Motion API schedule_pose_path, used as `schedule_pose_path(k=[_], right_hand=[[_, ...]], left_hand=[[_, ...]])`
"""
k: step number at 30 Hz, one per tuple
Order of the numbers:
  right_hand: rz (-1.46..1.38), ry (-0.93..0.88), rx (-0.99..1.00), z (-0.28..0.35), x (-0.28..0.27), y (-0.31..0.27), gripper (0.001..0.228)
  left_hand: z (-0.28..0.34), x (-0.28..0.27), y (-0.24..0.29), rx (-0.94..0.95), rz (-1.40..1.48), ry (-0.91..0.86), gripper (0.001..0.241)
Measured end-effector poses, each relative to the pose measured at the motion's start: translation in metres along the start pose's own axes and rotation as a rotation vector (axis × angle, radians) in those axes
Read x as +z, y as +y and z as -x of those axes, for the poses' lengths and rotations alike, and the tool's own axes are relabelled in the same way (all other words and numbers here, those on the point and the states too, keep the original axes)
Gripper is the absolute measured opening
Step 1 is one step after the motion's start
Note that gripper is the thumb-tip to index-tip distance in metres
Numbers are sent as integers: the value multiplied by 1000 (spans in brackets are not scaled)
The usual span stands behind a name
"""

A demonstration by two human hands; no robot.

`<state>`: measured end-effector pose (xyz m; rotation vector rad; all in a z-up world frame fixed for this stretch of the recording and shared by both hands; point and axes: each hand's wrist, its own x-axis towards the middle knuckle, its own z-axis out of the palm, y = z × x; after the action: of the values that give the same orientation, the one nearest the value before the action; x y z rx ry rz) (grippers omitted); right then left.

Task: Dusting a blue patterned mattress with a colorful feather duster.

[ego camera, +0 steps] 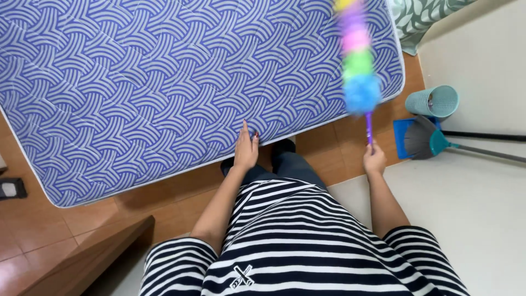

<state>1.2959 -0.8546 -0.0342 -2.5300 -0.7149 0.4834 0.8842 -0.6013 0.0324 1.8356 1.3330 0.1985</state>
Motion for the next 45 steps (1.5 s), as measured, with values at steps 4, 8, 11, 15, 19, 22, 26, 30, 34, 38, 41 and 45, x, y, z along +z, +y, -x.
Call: schedule_pose_path(k=[4,8,11,15,19,22,26,30,34,38,41,45], right_hand=[[-395,74,134,-18,-1,-68,32],[-588,11,-92,14,45,-70,33],[-333,-172,-376,51,30,-120,36],[43,-596,-385,73,-9,-210,40],[191,-726,-516,53,-1,-233,39],[191,-685,-457,11,28,-192,38],[-396,-390,54,-63,51,-91,19],[-697,-113,390,-121,10,-86,32],[-854,-45,433,-106,5,-118,25],[-758,-155,200,-46,40,-149,17],[-517,-272,-222,12,76,-169,27],[-276,-694,-590,75,78,-263,42]], left_hand=[[1,16,18,8,63,86,73],[7,30,21,-3,89,124,69],[8,38,18,-21,90,135,70],[8,41,24,-107,100,133,71],[9,53,12,-206,210,164,66],[10,70,-18,-245,134,191,73],[15,58,-11,-191,84,146,75],[16,53,-19,-187,60,152,70],[19,43,-10,-168,61,180,71],[7,34,-11,-189,80,183,70],[12,23,-14,-189,59,178,72],[11,5,-24,-167,134,250,73]])
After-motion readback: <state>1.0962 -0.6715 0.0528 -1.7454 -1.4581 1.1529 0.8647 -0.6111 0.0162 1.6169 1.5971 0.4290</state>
